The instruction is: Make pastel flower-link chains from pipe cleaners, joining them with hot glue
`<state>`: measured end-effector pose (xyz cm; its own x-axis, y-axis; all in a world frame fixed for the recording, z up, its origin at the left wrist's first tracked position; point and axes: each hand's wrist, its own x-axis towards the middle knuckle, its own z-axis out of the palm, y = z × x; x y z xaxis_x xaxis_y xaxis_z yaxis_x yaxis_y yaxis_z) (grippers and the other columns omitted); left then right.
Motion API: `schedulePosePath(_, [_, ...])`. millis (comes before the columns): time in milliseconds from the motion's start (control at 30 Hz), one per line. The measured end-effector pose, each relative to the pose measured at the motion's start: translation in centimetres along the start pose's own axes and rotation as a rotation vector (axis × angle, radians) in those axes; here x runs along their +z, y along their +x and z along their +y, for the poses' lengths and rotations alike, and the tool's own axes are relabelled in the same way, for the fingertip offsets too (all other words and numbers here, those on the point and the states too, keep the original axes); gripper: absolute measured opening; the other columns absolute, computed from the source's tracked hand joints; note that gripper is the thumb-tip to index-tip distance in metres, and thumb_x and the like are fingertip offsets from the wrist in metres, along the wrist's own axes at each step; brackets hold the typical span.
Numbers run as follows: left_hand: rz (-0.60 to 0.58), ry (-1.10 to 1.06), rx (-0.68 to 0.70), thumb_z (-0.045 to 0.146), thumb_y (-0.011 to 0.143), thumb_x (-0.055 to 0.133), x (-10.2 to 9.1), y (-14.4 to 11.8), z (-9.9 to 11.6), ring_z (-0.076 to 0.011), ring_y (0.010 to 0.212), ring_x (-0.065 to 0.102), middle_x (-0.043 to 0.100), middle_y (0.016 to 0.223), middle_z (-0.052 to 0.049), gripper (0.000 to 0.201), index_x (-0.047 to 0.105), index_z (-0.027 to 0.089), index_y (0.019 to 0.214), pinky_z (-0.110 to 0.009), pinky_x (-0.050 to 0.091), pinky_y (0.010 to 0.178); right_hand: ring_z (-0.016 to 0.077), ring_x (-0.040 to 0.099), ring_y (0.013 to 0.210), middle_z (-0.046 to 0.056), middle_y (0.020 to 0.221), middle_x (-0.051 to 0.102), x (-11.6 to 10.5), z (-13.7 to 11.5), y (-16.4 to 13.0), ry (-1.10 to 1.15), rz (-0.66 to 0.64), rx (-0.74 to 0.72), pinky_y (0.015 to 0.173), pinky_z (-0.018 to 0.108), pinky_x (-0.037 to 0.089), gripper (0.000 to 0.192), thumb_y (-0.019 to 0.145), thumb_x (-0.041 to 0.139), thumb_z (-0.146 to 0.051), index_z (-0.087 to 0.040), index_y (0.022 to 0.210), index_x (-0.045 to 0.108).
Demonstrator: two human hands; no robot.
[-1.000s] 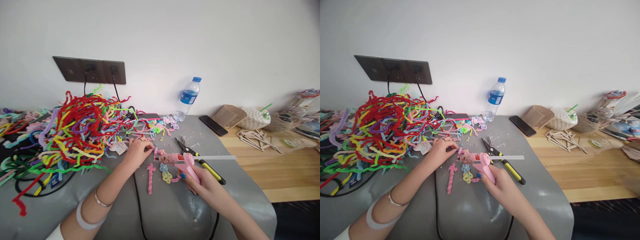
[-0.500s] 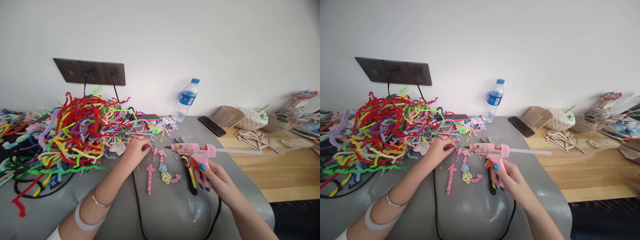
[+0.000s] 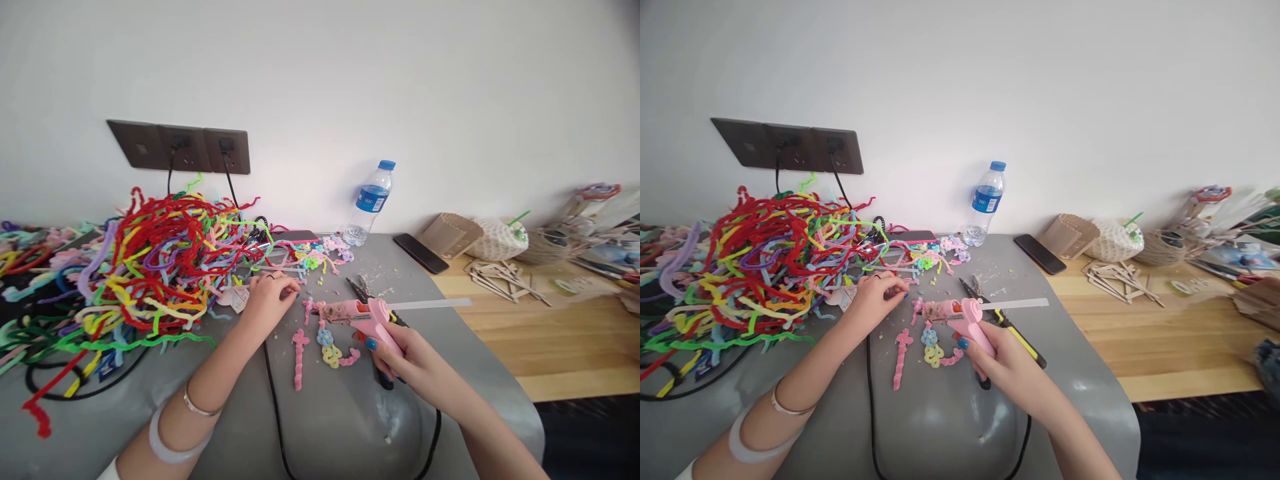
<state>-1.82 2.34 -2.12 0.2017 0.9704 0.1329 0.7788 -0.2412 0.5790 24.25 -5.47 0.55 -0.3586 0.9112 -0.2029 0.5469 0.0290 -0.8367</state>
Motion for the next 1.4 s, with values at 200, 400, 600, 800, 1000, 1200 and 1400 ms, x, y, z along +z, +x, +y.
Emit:
schedulePosePath(200, [0.003,0.007,0.001,0.012,0.084,0.061,-0.1,-0.1,0.3,-0.0219,0.094,0.065,0.074,0.092,0.000,0.014,0.069,0.024,0.085,-0.038,0.035,0.089,0.0130,0.046,0.053,-0.002,0.058,0.051,0.5,-0.1,0.3,-0.020,0.001,0.042,0.050,0.025,0.035,0.041,0.094,0.044,-0.056,-0.020,0.073,0.048])
schedulePosePath(400, [-0.003,0.005,-0.002,0.012,0.084,0.061,-0.2,-0.1,0.4,-0.0219,0.093,0.066,0.074,0.090,0.000,0.014,0.070,0.024,0.086,-0.038,0.035,0.089,0.0124,0.044,0.052,-0.002,0.058,0.051,0.6,0.2,0.3,-0.034,0.047,0.011,0.049,0.024,0.033,0.043,0.094,0.044,-0.057,-0.018,0.079,0.055])
schedulePosePath(600, [0.007,0.010,-0.030,0.012,0.085,0.060,-0.5,-0.1,0.5,-0.0218,0.094,0.065,0.074,0.096,0.000,0.015,0.070,0.024,0.087,-0.038,0.035,0.088,0.0127,0.042,0.046,0.002,0.053,0.053,0.4,0.9,0.0,0.187,0.359,-0.238,0.047,0.028,0.032,0.055,0.093,0.043,-0.064,-0.021,0.059,0.047])
schedulePosePath(800, [0.041,0.072,-0.028,0.023,0.090,0.053,-0.6,-0.2,0.0,-0.0232,0.089,0.065,0.073,0.087,-0.002,0.015,0.067,0.023,0.083,-0.036,0.036,0.084,0.0125,0.033,0.041,-0.005,0.053,0.042,-2.9,1.4,2.2,0.519,0.604,-0.158,0.041,0.027,0.024,0.039,0.093,0.046,-0.060,-0.024,0.101,0.057])
schedulePosePath(1000, [-0.101,0.156,0.043,0.035,0.095,0.041,-1.6,-0.4,0.1,-0.0171,0.058,0.052,0.061,0.057,0.001,0.041,0.053,0.020,0.058,-0.034,0.033,0.077,0.0089,0.022,0.041,-0.009,0.056,0.031,-7.6,4.1,5.9,0.877,0.476,-0.044,0.039,0.023,0.026,0.020,0.081,0.065,-0.036,-0.025,0.080,0.048])
schedulePosePath(1200, [-0.147,0.156,0.038,0.033,0.093,0.041,-1.5,-0.7,0.5,-0.0153,0.054,0.045,0.052,0.053,0.003,0.041,0.041,0.020,0.054,-0.035,0.033,0.080,0.0081,0.031,0.043,-0.006,0.061,0.039,-8.5,6.2,7.6,0.922,0.383,0.074,0.039,0.021,0.032,0.014,0.082,0.062,-0.032,-0.023,0.081,0.051])
schedulePosePath(1400, [-0.190,0.169,0.004,0.033,0.092,0.042,-1.3,-0.8,0.3,-0.0161,0.056,0.047,0.051,0.054,0.003,0.040,0.040,0.020,0.054,-0.036,0.033,0.081,0.0104,0.047,0.048,0.001,0.065,0.056,-8.7,7.6,6.7,0.849,0.395,0.204,0.041,0.022,0.040,0.020,0.079,0.069,-0.036,-0.020,0.082,0.058])
